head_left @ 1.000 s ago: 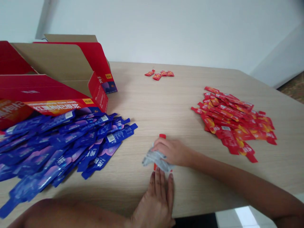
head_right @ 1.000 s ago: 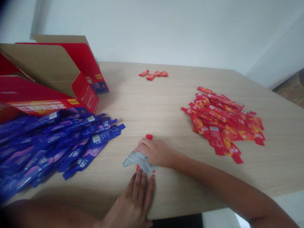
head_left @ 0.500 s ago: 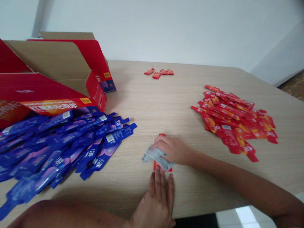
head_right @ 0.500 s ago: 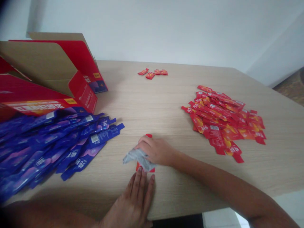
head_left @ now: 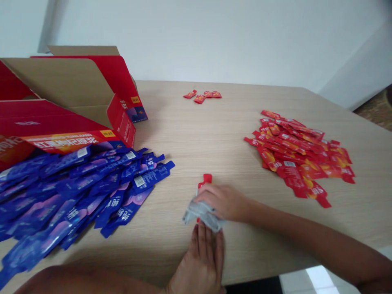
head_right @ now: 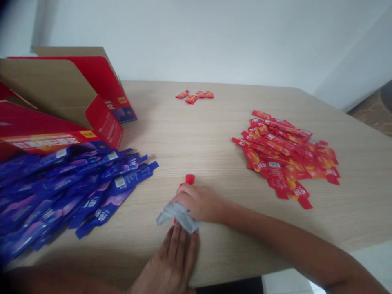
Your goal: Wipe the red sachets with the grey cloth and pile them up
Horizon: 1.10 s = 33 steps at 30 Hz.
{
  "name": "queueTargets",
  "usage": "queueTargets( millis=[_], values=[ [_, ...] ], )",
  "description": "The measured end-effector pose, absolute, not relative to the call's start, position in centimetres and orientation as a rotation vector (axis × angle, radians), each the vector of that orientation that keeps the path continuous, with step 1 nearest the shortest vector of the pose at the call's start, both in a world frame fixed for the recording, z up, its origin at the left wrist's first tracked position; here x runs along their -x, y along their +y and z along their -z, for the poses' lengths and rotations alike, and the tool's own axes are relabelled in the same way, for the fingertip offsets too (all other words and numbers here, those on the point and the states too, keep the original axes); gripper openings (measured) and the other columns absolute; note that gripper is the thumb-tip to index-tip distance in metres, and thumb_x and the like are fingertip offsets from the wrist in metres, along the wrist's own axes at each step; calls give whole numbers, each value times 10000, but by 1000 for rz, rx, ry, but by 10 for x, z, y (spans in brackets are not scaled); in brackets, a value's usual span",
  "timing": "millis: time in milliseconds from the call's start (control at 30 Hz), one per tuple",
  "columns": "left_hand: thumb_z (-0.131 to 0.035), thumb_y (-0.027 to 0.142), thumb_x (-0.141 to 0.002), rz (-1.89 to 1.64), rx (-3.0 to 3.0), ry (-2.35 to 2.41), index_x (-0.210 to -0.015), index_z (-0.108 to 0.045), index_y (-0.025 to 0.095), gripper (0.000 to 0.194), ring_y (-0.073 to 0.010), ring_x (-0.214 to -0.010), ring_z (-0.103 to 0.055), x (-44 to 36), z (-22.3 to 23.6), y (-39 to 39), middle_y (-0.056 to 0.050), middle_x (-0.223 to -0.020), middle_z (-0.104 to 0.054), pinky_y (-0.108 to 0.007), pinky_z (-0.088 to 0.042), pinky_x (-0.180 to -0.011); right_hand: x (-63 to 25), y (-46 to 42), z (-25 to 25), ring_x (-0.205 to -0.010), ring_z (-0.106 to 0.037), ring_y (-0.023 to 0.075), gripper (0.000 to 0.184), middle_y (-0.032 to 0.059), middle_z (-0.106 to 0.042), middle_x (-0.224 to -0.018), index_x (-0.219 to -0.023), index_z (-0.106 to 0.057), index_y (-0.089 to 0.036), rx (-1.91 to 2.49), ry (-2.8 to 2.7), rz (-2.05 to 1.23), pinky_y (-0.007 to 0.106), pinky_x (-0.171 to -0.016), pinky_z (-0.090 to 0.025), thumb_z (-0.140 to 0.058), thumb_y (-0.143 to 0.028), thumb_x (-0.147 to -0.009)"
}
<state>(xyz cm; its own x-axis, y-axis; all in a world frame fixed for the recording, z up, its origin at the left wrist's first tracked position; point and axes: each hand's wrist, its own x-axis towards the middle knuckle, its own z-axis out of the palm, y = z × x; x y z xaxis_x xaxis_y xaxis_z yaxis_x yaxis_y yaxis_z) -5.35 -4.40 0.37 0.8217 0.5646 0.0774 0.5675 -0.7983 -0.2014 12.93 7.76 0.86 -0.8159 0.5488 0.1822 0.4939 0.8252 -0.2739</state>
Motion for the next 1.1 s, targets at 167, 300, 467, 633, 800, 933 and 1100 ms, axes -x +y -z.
queueTargets(
  millis=[167, 300, 467, 633, 800, 933, 1100],
  values=[
    [-545, 631, -943, 101, 2658, -783, -1418, -519, 15, 779, -395, -1215, -643, 60, 9, -41, -292, -1301, -640, -469, -468, -1018, -134, 153, -25, -1027, -666, 219, 258, 106, -620, -1249, -1240, -593, -181, 1232, -2566, -174, 323, -818, -565, -594, -264, -995],
    [-581, 355, -981, 101, 2599, -666, -1371, -559, 90, 473, -331, -1116, -707, 70, 20, -26, -211, -1199, -720, -395, -539, -918, -146, 143, -48, -1146, -621, 212, 318, 98, -580, -1293, -1303, -530, -201, 1242, -2370, -139, 319, -902, -552, -590, -273, -999],
    [-565, 490, -984, 191, 2774, -726, -1218, -657, 159, 415, -222, -842, -745, 76, 3, 28, -78, -1009, -776, -297, -586, -725, -164, 88, -46, -1146, -615, 220, 363, 91, -590, -1253, -1302, -528, -217, 1154, -2176, -245, 342, -928, -551, -633, -328, -973],
    [-440, 402, -1046, 419, 2557, -907, -1243, -647, 215, 342, -230, -937, -719, 67, -4, 80, -79, -1107, -733, -333, -602, -796, -187, 73, -31, -1154, -612, 232, 395, 101, -599, -1242, -1305, -525, -202, 1061, -2009, -261, 341, -928, -545, -658, -271, -939],
    [-502, 487, -997, 377, 2601, -1180, -1371, -564, 183, 486, -263, -1038, -669, 62, 14, 94, -128, -1193, -669, -388, -586, -893, -204, 79, -33, -1165, -602, 228, 399, 99, -592, -1240, -1326, -518, -211, 924, -1911, -236, 339, -938, -533, -631, -302, -955],
    [-564, 561, -924, 251, 2649, -1477, -1371, -571, 181, 587, -312, -1128, -620, 63, 19, 98, -160, -1274, -620, -477, -517, -1004, -210, 80, -37, -1167, -600, 233, 409, 95, -590, -1257, -1334, -512, -223, 898, -1919, -259, 342, -925, -535, -629, -336, -960],
    [-670, 477, -770, 175, 2724, -1880, -1218, -657, 193, 531, -347, -1100, -648, 65, 5, 113, -158, -1190, -655, -499, -498, -1005, -209, 76, -41, -1177, -604, 220, 391, 83, -600, -1263, -1319, -519, -218, 878, -1992, -292, 305, -884, -533, -624, -367, -972]
  ],
)
